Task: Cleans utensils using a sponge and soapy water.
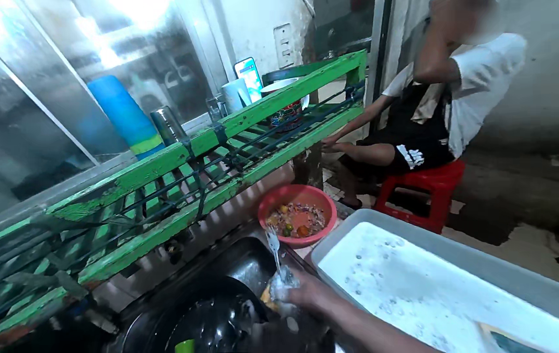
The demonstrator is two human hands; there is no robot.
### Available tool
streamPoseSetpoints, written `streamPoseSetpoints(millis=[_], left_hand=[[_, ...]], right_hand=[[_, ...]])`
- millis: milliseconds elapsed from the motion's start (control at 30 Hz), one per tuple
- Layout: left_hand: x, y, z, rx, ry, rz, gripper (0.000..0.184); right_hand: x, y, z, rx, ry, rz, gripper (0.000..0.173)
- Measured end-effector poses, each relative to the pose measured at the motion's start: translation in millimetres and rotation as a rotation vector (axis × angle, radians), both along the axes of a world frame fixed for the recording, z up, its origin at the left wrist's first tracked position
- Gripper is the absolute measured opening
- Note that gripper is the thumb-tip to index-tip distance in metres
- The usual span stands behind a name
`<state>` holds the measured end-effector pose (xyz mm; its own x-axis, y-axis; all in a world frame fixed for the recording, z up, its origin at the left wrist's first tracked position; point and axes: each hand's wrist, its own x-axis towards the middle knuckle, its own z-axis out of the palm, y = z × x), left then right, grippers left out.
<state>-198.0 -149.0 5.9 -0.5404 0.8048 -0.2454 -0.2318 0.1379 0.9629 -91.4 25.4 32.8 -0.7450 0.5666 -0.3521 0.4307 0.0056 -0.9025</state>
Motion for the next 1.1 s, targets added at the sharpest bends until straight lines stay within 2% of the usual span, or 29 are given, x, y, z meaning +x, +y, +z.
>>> streamPoseSetpoints(millis=[100,133,200,233,333,400,433,533,633,700,800,867,967,1033,1100], left_hand=[[-16,-6,-10,0.109,0.091,-0.034,0.043],[-18,-5,-12,0.111,0.160,-0.061,0.040],[-20,-2,-11,0.093,0.231,-0.128,0.042],[-20,-1,-9,0.097,0.213,-0.103,0.042],[-28,4,-5,0.191,-0.122,0.173,0.030],[-41,1,-2,0.144,-0.167,0.266,0.033],[-45,-2,0,0.072,-0.132,0.257,0.034],[-37,1,12,-0.179,-0.081,0.020,0.030],[-15,13,13,-0.335,-0.079,-0.191,0.025],[-4,17,5,-0.311,-0.019,-0.203,0.027],[5,18,12,-0.206,0.116,-0.104,0.033],[8,21,17,-0.227,0.186,-0.070,0.025],[12,22,17,-0.266,0.230,-0.086,0.026],[13,21,13,-0.279,0.211,-0.069,0.031],[11,22,11,-0.278,0.173,-0.025,0.029]], right_hand=[[0,-6,4,0.091,-0.093,0.309,0.046],[-4,-16,6,0.119,-0.168,0.418,0.046],[-15,-37,-4,0.184,-0.317,0.576,0.056],[-17,-44,-6,0.189,-0.341,0.629,0.062],[-6,-38,-20,0.193,-0.238,0.723,0.064],[7,-21,-11,0.213,-0.210,0.628,0.055],[10,-13,-2,0.187,-0.211,0.510,0.055],[8,-2,20,0.043,-0.061,0.182,0.057],[1,-8,25,0.092,0.018,0.158,0.050],[0,-9,14,0.183,0.034,0.117,0.048],[4,-9,1,0.103,0.109,-0.086,0.054],[6,-18,-3,0.097,0.117,-0.066,0.056],[-1,-11,1,0.216,-0.020,0.031,0.053],[-10,1,-1,0.317,-0.100,0.012,0.055],[-16,2,-3,0.393,-0.086,-0.027,0.055]])
